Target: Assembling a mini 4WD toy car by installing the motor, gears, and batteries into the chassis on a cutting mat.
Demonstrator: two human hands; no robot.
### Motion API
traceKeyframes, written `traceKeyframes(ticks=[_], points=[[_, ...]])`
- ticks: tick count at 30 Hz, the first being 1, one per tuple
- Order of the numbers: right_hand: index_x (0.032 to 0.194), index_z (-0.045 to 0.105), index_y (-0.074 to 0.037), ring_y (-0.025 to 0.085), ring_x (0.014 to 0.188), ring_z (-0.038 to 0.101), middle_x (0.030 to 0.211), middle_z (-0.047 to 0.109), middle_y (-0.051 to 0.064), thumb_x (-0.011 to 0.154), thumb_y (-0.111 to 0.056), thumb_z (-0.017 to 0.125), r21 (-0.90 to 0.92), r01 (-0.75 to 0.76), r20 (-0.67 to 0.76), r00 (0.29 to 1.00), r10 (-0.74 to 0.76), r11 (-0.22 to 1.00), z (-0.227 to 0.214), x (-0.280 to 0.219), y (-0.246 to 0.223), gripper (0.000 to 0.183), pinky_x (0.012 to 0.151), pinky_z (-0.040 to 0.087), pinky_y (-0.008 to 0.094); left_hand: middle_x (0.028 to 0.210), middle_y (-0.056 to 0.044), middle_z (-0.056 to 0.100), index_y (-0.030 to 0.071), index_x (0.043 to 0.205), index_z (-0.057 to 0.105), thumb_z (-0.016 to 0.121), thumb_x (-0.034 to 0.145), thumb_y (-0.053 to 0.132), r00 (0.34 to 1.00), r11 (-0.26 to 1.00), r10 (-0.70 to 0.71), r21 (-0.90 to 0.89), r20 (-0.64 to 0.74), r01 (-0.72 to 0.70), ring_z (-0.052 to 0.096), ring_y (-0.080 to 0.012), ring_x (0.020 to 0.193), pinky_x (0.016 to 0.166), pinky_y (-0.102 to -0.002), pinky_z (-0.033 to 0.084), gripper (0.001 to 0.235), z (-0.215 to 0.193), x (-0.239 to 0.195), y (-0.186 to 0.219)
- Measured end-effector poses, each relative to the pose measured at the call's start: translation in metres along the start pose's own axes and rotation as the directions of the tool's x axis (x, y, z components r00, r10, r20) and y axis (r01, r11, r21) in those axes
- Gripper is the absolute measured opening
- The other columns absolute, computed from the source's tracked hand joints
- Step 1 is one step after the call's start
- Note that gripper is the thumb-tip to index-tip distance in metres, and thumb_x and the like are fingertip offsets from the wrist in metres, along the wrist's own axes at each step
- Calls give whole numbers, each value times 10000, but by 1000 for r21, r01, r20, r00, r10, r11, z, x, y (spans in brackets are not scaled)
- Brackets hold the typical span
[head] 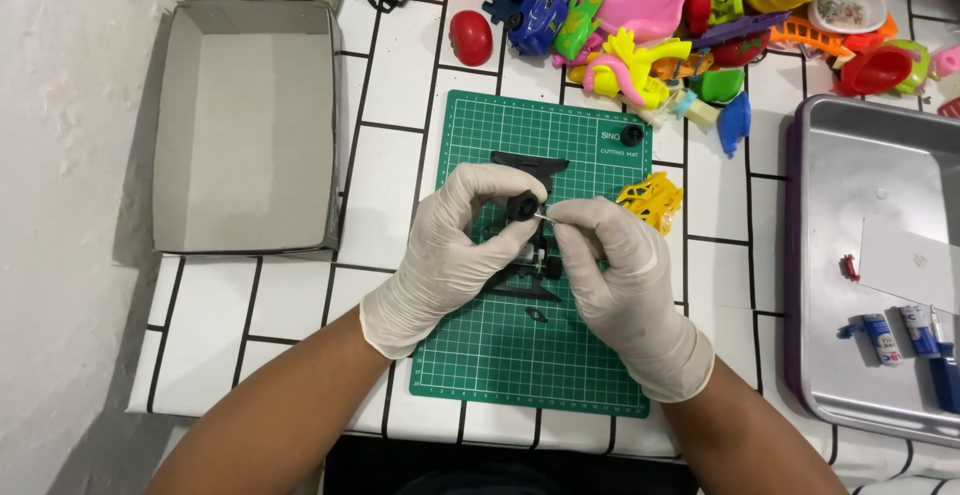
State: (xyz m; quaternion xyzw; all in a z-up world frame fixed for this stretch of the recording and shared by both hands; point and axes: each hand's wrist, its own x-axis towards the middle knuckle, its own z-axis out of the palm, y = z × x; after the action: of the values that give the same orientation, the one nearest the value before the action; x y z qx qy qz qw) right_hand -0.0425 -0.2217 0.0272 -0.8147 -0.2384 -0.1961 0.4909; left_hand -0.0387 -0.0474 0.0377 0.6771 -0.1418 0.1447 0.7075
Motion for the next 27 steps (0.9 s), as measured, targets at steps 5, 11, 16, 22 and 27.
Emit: traceKeyframes(ticks=[5,11,16,22,27], points=[[1080,730,-16,147,537,463,608,434,10,966,26,645,-1,22,-13,1000,-22,1000,0,4,-3,148,491,473,270,916,-24,762,117,1054,735,837,838,9,999,999,29,23,-16,-29,756,-153,869,872,-337,601,262,2,0,-4],[1077,739,-21,124,544,464,617,440,2,952,27,664,7,3,-18,1000,-3,1000,1,1,0,154,495,478,253,906,-42,758,114,1062,741,843,831,18,998,997,62,42,-32,-61,750,-161,866,883,-330,579,270,1,0,-10],[1075,742,-25,132,545,456,614,421,0,953,29,667,-1,1,-11,1000,-1,1000,-1,5,-4,153,491,469,260,893,-50,759,109,1054,745,867,802,24,998,997,59,46,-34,-58,745,-160,838,867,-337,581,293,5,-1,-14],[1073,743,-25,140,546,450,610,402,2,950,33,669,1,-4,-8,1000,4,1000,-3,4,-2,154,488,465,269,894,-48,771,108,1055,764,890,786,43,998,997,57,52,-41,-55,748,-142,832,860,-306,578,304,5,-3,-18],[1066,747,-31,132,550,456,611,419,1,943,39,673,4,-16,-6,1000,16,1000,-2,3,-2,159,492,474,259,903,-53,771,106,1070,761,892,791,55,996,996,76,51,-47,-73,743,-138,821,850,-300,579,313,5,-3,-20]])
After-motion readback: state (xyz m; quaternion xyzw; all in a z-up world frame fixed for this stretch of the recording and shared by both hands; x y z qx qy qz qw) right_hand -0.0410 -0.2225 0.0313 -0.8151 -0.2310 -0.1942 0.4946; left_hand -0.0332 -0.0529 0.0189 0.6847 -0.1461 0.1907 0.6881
